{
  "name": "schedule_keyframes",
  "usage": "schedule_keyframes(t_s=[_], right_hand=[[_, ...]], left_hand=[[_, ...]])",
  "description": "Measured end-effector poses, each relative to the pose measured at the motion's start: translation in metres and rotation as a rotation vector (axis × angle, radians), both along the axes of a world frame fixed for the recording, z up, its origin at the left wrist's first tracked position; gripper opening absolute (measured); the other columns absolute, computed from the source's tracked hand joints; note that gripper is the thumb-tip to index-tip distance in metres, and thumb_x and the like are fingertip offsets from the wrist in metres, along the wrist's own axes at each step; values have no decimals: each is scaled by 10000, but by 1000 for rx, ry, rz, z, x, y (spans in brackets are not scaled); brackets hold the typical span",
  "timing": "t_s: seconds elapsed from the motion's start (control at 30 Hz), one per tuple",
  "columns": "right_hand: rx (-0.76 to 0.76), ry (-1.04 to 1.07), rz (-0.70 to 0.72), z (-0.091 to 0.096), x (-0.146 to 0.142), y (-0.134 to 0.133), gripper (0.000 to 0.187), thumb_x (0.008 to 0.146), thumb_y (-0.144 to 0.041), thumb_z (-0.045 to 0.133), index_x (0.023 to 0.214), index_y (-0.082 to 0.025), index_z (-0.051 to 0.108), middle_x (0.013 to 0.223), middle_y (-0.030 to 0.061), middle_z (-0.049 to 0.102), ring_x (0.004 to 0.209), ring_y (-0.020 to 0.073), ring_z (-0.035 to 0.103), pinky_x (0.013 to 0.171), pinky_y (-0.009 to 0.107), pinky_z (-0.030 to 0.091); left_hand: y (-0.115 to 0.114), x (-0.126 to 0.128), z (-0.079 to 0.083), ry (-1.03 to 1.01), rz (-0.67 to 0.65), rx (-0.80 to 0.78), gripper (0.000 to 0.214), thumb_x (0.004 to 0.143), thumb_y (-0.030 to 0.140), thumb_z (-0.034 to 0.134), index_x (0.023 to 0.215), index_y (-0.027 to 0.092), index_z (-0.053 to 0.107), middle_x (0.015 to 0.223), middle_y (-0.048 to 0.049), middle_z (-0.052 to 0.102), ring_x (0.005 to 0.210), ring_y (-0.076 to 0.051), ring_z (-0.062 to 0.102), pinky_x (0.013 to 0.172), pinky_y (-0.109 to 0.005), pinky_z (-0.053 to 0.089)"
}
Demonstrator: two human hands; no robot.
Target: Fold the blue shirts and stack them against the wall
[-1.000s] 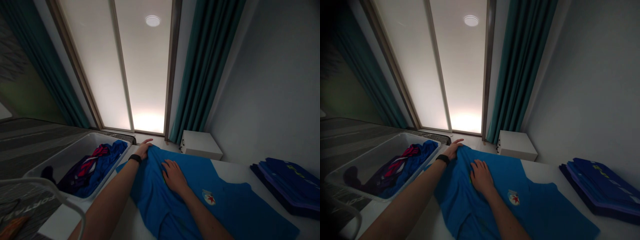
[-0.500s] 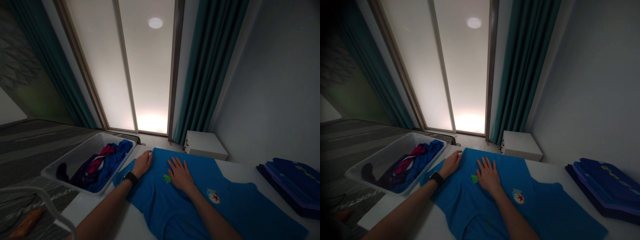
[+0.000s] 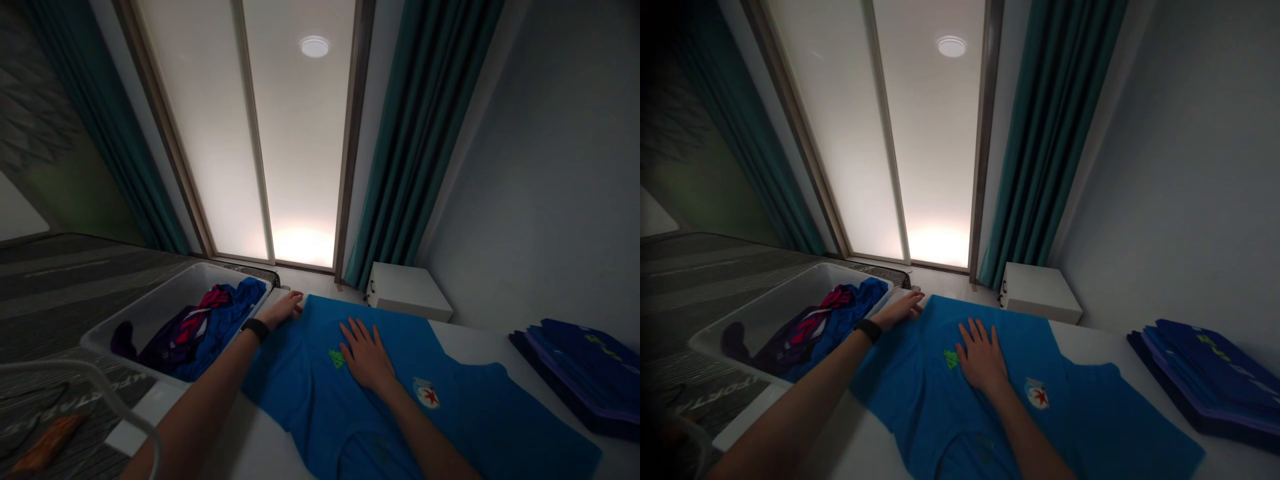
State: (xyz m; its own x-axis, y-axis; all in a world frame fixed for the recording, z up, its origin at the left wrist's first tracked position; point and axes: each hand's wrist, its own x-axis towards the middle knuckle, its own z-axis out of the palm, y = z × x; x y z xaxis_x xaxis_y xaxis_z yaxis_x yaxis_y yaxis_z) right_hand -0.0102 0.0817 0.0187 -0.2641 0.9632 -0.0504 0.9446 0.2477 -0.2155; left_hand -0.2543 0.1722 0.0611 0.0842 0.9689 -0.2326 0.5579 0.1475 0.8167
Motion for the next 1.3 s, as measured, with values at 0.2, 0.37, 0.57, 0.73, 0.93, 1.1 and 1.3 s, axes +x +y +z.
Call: schedule_keyframes(t_s=[0.2,0.37,0.57,0.73,0.93,1.1,1.3], right_hand=[[-4,23,6,-2,1,1,617,980,-542,106,1522,-273,229,1605,-6,125,1477,193,16,1176,464,-60],[-15,34,0,1,1,1,608,982,-534,115,1525,-281,220,1607,-8,124,1477,194,16,1175,451,-68],[-14,37,1,2,1,1,605,983,-523,117,1524,-274,229,1607,-7,127,1477,197,20,1174,443,-70],[9,49,31,-1,2,2,612,983,-521,109,1517,-261,260,1600,0,165,1476,193,43,1176,449,-47],[2,46,34,-1,3,3,614,982,-521,100,1513,-262,269,1600,-6,165,1475,186,57,1179,445,-35],[-20,45,23,3,3,2,624,978,-538,93,1518,-269,252,1602,-13,156,1475,187,55,1179,442,-38],[-51,39,24,3,3,1,635,974,-554,75,1527,-273,212,1608,-23,117,1476,182,20,1179,437,-54]], left_hand=[[29,15,-3,-126,-110,-61,406,963,406,387,1267,158,494,705,-8,582,417,-70,397,431,-195,363],[51,35,-13,5,-172,-58,284,871,388,556,978,146,661,512,45,452,396,-93,395,394,-200,335],[59,42,-22,291,-128,164,186,825,206,556,898,172,724,829,-63,679,744,-183,634,688,-270,490],[42,23,-37,522,10,372,330,869,189,450,1087,177,696,1138,-124,635,1123,-292,555,985,-424,387],[32,14,-45,617,-86,514,430,965,287,333,1344,229,528,1262,-85,606,1229,-260,475,1040,-435,342],[24,5,-46,667,-181,514,416,968,363,358,1331,279,543,1390,-30,543,1302,-248,431,1086,-430,315],[14,-15,-47,725,-156,462,443,979,364,339,1386,274,486,1497,-45,428,1378,-268,351,1126,-475,245]])
